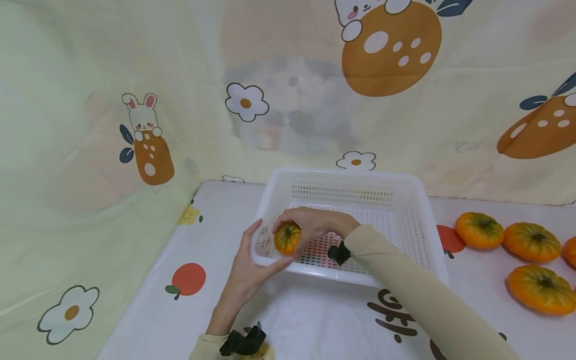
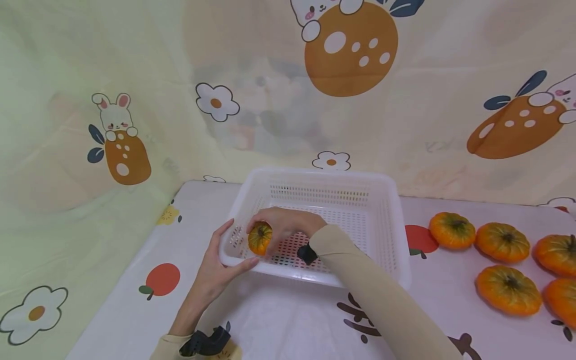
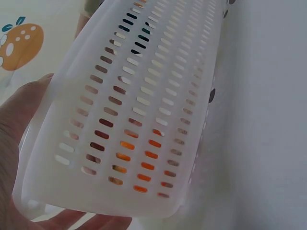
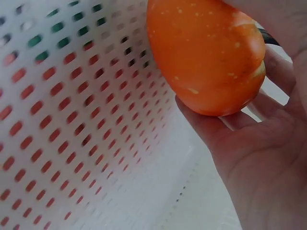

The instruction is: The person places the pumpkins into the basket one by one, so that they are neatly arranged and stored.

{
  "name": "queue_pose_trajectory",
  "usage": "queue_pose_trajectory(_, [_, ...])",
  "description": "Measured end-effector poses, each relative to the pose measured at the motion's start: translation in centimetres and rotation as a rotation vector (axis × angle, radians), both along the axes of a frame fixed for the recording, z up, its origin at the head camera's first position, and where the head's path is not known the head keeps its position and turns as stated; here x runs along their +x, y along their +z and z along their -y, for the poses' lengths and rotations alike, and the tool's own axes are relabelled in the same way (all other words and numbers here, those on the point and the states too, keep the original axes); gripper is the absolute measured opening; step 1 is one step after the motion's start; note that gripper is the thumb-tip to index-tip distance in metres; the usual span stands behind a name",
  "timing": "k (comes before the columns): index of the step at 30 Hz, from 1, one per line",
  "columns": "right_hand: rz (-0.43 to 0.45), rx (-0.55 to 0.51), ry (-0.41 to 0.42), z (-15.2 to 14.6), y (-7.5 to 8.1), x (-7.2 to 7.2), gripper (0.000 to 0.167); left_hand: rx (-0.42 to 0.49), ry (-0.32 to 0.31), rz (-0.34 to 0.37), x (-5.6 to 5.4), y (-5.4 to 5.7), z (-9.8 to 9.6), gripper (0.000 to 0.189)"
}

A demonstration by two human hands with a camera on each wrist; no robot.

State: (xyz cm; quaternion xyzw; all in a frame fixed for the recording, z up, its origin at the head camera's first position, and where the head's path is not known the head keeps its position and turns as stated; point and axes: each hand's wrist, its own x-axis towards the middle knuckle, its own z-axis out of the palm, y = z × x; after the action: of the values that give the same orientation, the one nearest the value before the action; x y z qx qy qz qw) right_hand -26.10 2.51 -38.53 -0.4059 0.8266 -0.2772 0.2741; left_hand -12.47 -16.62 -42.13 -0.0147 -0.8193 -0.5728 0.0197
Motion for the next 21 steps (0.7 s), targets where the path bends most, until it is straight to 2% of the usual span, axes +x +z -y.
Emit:
queue_pose_trajectory(4, [0.022, 0.017, -0.023, -0.06, -0.24, 0.00, 0.065, -0.001, -0.005, 0.007, 0.00, -0.09, 0.11, 0.100])
queue_pose_trajectory(12, [0.071, 0.005, -0.008, 0.12, -0.04, 0.00, 0.062, 0.004, -0.001, -0.003, 0.09, -0.07, 0.27, 0.100])
queue_pose_trajectory(21, [0.076, 0.015, -0.021, -0.21, -0.21, -0.21, 0.065, 0.001, 0.005, 0.003, -0.07, -0.01, 0.03, 0.100])
